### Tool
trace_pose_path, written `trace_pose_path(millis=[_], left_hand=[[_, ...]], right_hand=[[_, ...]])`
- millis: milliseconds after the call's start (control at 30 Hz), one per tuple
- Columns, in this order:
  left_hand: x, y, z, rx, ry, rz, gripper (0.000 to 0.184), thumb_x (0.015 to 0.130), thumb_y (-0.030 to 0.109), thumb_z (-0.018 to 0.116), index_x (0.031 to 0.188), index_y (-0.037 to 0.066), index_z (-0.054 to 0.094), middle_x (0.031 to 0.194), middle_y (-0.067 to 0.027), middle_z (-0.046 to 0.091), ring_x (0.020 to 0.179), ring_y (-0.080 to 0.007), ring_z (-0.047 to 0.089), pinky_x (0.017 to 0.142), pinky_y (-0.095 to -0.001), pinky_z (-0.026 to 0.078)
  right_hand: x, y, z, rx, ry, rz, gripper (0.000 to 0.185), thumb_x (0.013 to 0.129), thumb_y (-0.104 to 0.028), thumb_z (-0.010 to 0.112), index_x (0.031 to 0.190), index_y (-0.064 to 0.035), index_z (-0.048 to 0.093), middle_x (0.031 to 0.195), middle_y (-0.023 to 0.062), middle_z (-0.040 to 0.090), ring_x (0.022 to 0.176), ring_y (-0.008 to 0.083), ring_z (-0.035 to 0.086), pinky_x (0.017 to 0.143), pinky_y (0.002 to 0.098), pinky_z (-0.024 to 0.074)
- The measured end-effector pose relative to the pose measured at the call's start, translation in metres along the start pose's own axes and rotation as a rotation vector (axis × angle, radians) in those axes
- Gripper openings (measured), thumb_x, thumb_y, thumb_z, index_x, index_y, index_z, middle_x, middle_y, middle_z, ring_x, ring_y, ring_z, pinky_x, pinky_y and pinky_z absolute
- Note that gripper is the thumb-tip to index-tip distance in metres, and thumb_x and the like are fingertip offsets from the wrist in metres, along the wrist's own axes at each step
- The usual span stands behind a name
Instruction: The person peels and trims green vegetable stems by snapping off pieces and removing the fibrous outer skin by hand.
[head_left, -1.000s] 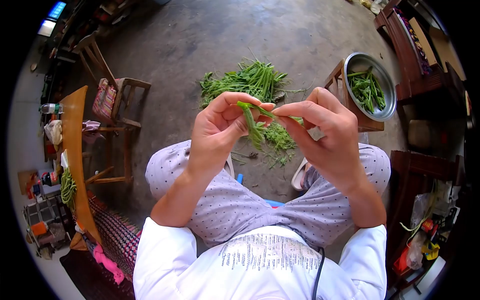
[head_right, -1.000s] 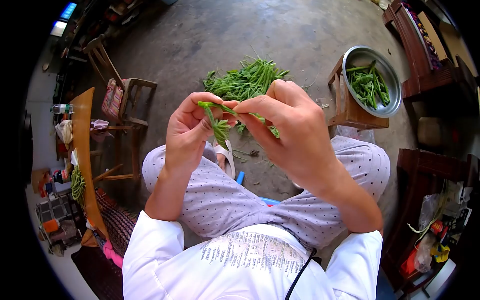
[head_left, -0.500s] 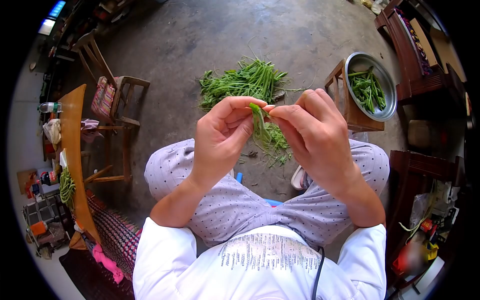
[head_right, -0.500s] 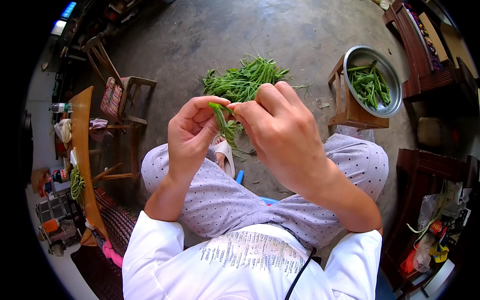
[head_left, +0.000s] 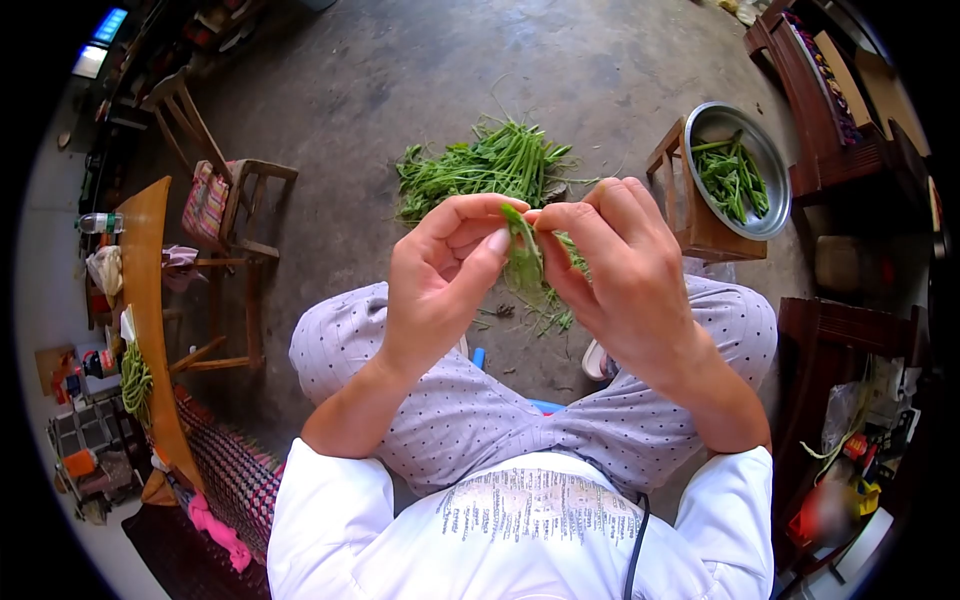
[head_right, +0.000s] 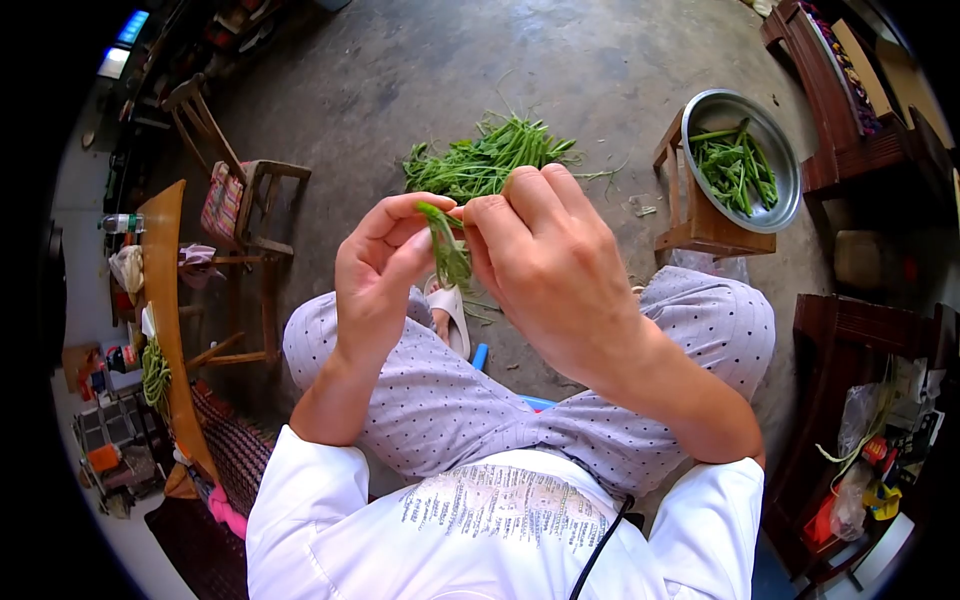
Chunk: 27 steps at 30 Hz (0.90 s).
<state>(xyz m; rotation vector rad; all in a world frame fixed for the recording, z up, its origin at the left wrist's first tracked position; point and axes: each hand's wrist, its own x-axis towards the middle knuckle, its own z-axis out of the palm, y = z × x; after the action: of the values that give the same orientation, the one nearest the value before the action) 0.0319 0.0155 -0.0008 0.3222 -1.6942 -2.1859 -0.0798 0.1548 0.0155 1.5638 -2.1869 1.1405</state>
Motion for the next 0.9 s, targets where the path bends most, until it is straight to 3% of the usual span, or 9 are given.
trace_pose_path(millis=[67,133,167,567,900], left_hand=[[0.000,0.001,0.001,-0.092,0.009,-0.046,0.025,0.093,-0.002,0.055,0.118,-0.004,0.055,0.108,-0.0112,0.066,0.101,-0.0135,0.063,0.089,-0.0259,0.050],[-0.001,0.000,0.003,0.044,-0.028,0.065,0.026,0.090,-0.001,0.062,0.115,-0.004,0.055,0.115,-0.0128,0.063,0.106,-0.0143,0.061,0.090,-0.0246,0.050],[-0.002,0.002,0.007,0.113,0.008,-0.015,0.029,0.090,0.000,0.062,0.117,-0.003,0.054,0.114,-0.0124,0.063,0.105,-0.0136,0.061,0.089,-0.0246,0.051],[-0.001,-0.002,0.007,-0.005,0.055,-0.001,0.039,0.090,-0.005,0.059,0.125,-0.001,0.043,0.109,-0.0107,0.059,0.101,-0.0175,0.063,0.089,-0.0297,0.054],[-0.001,0.000,0.005,0.160,0.083,0.075,0.046,0.086,-0.009,0.063,0.126,0.002,0.043,0.104,-0.0107,0.059,0.098,-0.0151,0.063,0.089,-0.0262,0.053]], right_hand=[[-0.001,0.000,0.003,-0.057,0.006,-0.033,0.014,0.076,-0.005,0.069,0.086,-0.0030,0.060,0.079,0.0085,0.050,0.076,0.0252,0.053,0.067,0.0358,0.0469],[-0.002,-0.001,0.005,-0.059,-0.002,-0.038,0.014,0.075,-0.004,0.068,0.086,-0.0030,0.060,0.079,0.0086,0.050,0.076,0.0252,0.053,0.068,0.0357,0.0470],[-0.002,-0.002,0.005,-0.060,-0.011,-0.045,0.014,0.075,-0.003,0.068,0.086,-0.0029,0.060,0.079,0.0086,0.050,0.077,0.0251,0.053,0.068,0.0355,0.0471],[-0.002,0.005,0.002,0.159,-0.004,0.122,0.011,0.078,-0.001,0.066,0.087,-0.0039,0.061,0.079,0.0108,0.051,0.079,0.0303,0.053,0.068,0.0398,0.0444],[0.001,0.002,-0.002,0.090,-0.067,0.052,0.015,0.077,-0.002,0.069,0.088,-0.0044,0.061,0.079,0.0096,0.051,0.078,0.0293,0.052,0.067,0.0391,0.0445]])
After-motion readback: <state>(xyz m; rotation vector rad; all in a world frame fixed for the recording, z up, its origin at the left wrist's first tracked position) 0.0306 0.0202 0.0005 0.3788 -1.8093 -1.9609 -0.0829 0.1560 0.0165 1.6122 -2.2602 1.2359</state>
